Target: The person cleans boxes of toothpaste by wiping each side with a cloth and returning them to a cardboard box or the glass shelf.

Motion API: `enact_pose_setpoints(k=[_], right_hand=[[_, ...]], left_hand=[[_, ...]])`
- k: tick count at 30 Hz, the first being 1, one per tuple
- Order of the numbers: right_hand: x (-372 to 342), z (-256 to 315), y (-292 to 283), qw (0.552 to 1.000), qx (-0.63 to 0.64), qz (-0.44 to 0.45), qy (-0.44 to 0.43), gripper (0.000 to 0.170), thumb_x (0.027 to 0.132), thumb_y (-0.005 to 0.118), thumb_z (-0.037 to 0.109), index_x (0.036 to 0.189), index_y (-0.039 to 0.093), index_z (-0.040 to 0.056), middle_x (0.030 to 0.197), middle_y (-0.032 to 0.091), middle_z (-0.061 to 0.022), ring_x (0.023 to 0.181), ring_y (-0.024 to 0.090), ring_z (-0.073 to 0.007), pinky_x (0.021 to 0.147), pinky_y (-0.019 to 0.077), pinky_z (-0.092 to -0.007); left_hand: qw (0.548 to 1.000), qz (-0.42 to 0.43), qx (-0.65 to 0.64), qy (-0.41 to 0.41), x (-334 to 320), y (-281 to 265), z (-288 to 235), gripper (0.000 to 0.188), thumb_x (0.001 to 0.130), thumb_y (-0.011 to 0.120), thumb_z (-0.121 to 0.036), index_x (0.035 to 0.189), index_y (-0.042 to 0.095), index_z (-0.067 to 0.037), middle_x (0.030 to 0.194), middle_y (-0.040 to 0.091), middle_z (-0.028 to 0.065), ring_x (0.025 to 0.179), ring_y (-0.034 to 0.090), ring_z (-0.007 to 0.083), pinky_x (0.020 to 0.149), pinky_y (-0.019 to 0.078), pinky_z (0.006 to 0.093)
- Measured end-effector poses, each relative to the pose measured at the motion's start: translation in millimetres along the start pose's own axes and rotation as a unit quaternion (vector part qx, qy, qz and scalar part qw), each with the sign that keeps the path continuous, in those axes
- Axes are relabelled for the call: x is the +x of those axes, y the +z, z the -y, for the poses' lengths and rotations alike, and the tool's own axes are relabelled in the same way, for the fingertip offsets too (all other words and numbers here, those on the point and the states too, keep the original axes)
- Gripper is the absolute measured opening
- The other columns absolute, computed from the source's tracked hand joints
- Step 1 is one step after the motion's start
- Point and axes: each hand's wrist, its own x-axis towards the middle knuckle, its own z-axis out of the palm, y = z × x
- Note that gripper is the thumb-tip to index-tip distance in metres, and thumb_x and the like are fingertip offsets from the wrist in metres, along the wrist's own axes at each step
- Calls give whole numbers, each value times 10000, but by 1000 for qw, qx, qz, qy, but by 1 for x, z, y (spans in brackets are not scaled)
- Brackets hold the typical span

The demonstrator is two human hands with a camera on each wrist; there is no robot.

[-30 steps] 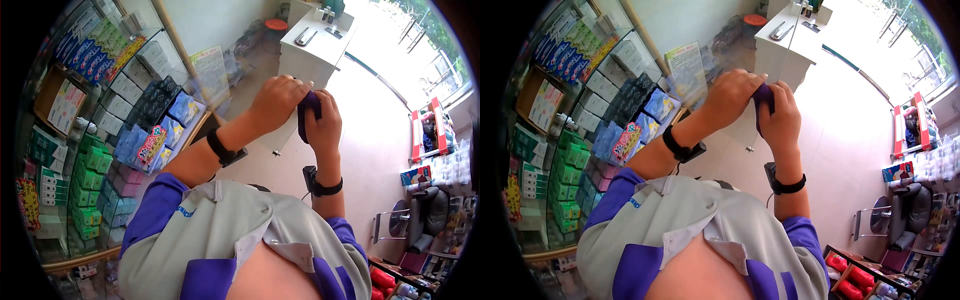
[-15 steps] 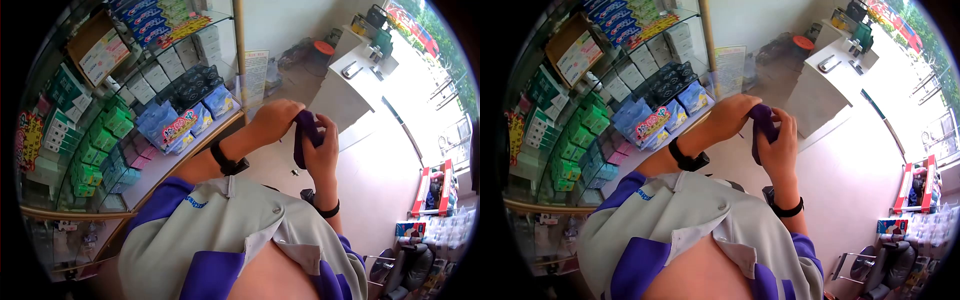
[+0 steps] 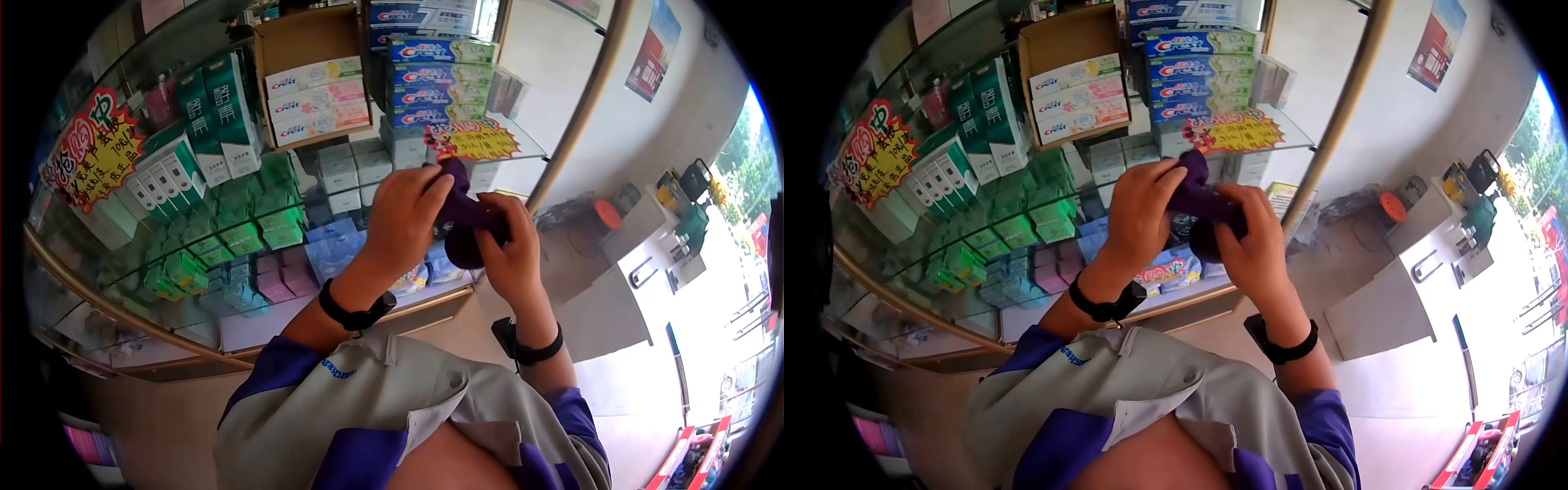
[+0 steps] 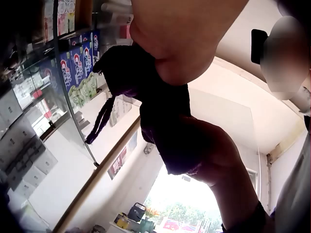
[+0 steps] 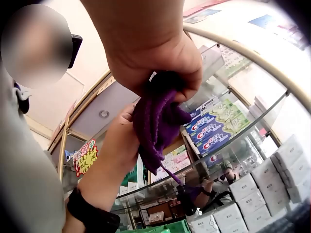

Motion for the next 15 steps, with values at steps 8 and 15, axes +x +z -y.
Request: enact_pose_setpoints(k=[8,15], right_hand=[[89,-21,151,984,4,52,-172,298,742,597,-39,1030,607,35,986,617,-145,921,587,-369,796,491,-449],[95,-27,189,974,-17,122,-189,284,764,630,58,1043,601,14,965,646,-147,903,607,-350,779,497,-454]], left_hand=[[963,49,242,-110,-23,-71,86,379,754,633,-2,1128,573,0,1120,617,179,1019,591,371,908,466,487],[954,124,151,-227,-44,-82,100,492,834,638,-75,1297,497,15,1263,564,239,1145,550,401,980,445,458]])
